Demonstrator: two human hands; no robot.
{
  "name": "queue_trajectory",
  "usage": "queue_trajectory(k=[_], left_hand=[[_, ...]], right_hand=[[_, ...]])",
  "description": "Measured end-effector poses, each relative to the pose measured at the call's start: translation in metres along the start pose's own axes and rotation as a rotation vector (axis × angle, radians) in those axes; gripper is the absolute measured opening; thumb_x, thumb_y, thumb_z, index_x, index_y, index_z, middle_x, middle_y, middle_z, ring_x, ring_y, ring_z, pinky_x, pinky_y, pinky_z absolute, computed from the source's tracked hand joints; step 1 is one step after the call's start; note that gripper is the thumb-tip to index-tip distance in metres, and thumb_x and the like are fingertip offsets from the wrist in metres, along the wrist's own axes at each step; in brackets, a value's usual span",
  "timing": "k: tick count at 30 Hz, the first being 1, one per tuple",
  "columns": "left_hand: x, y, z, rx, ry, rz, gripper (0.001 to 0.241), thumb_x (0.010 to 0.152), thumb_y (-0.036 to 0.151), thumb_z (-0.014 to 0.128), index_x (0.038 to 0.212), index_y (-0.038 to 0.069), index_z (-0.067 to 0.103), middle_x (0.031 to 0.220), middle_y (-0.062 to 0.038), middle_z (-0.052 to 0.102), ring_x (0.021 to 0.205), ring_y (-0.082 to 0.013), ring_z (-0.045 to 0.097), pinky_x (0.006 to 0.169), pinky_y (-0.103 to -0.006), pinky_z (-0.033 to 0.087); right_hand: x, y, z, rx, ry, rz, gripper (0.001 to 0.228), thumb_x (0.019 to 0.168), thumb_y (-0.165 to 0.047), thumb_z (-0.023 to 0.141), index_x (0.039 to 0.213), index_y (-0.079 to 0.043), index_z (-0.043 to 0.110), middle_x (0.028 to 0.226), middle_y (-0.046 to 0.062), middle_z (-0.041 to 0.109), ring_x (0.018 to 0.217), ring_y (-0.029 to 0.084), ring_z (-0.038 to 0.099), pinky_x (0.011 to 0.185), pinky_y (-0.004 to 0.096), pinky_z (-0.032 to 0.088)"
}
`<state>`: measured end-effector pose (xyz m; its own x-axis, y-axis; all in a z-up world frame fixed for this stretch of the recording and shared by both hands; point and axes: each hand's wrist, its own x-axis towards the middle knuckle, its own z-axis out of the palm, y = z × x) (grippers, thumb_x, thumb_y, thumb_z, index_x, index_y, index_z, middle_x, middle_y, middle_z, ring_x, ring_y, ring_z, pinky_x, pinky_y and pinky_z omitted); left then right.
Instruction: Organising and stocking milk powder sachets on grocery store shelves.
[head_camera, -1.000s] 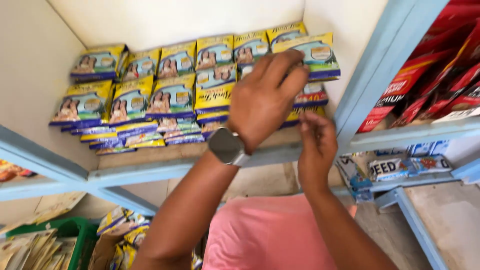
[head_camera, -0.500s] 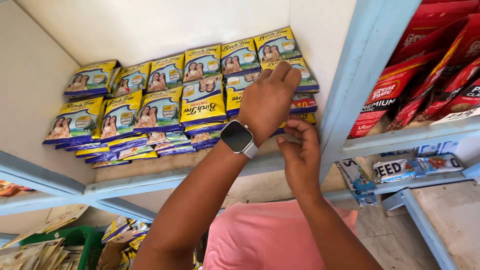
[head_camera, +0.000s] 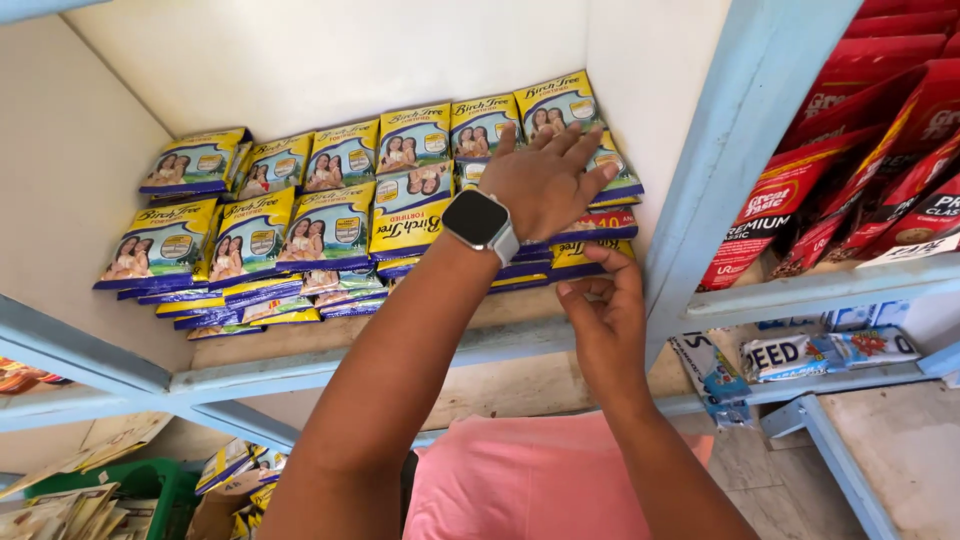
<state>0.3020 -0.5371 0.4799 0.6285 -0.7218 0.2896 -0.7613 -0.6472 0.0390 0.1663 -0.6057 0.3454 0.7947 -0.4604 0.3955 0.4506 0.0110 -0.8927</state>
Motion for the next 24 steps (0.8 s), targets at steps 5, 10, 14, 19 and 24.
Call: queue_trajectory(k=[5,10,14,19,24], left_hand=[[-0.012,0.000,0.012,0.015,0.002,-0.017,0.072,0.103,0.060,0.024,0.161,0.018,0.024,0.163,-0.011,0.036,0.151,-0.0329,0.032,0.120,-0.0630,0.018],[-0.015,0.001,0.011,0.060,0.011,0.017,0.071,0.103,0.062,0.025,0.162,0.024,0.020,0.164,-0.014,0.033,0.150,-0.0353,0.032,0.121,-0.0611,0.019],[-0.014,0.000,-0.009,0.052,-0.016,0.029,0.071,0.102,0.063,0.028,0.162,0.027,0.018,0.164,-0.014,0.030,0.150,-0.0366,0.028,0.119,-0.0616,0.017],[-0.025,-0.014,-0.030,-0.074,0.058,-0.106,0.062,0.105,0.047,0.032,0.156,0.013,0.035,0.157,-0.017,0.042,0.147,-0.0395,0.037,0.119,-0.0668,0.017],[-0.048,-0.023,-0.002,0.141,0.104,-0.189,0.055,0.103,0.039,0.035,0.143,0.007,0.053,0.147,-0.017,0.055,0.142,-0.0412,0.044,0.120,-0.0685,0.012]], right_hand=[[-0.007,-0.003,0.001,0.072,-0.017,0.022,0.046,0.094,-0.002,0.069,0.136,-0.005,0.050,0.104,0.003,0.061,0.089,0.006,0.056,0.070,0.020,0.046],[-0.012,0.009,-0.003,0.083,-0.015,-0.018,0.045,0.097,0.001,0.069,0.138,-0.004,0.052,0.099,0.004,0.059,0.089,0.008,0.055,0.079,0.021,0.046],[-0.016,-0.017,0.005,0.120,-0.052,-0.175,0.027,0.100,0.002,0.066,0.126,-0.003,0.057,0.114,0.005,0.064,0.095,0.010,0.056,0.086,0.022,0.048],[0.039,-0.108,0.033,-0.299,-0.093,-0.668,0.017,0.106,0.002,0.055,0.123,0.000,0.060,0.119,0.012,0.066,0.112,0.023,0.067,0.105,0.033,0.053],[0.132,-0.101,0.055,-0.925,-0.206,-0.614,0.021,0.099,-0.005,0.057,0.113,-0.007,0.073,0.111,0.016,0.072,0.103,0.037,0.069,0.090,0.046,0.054]])
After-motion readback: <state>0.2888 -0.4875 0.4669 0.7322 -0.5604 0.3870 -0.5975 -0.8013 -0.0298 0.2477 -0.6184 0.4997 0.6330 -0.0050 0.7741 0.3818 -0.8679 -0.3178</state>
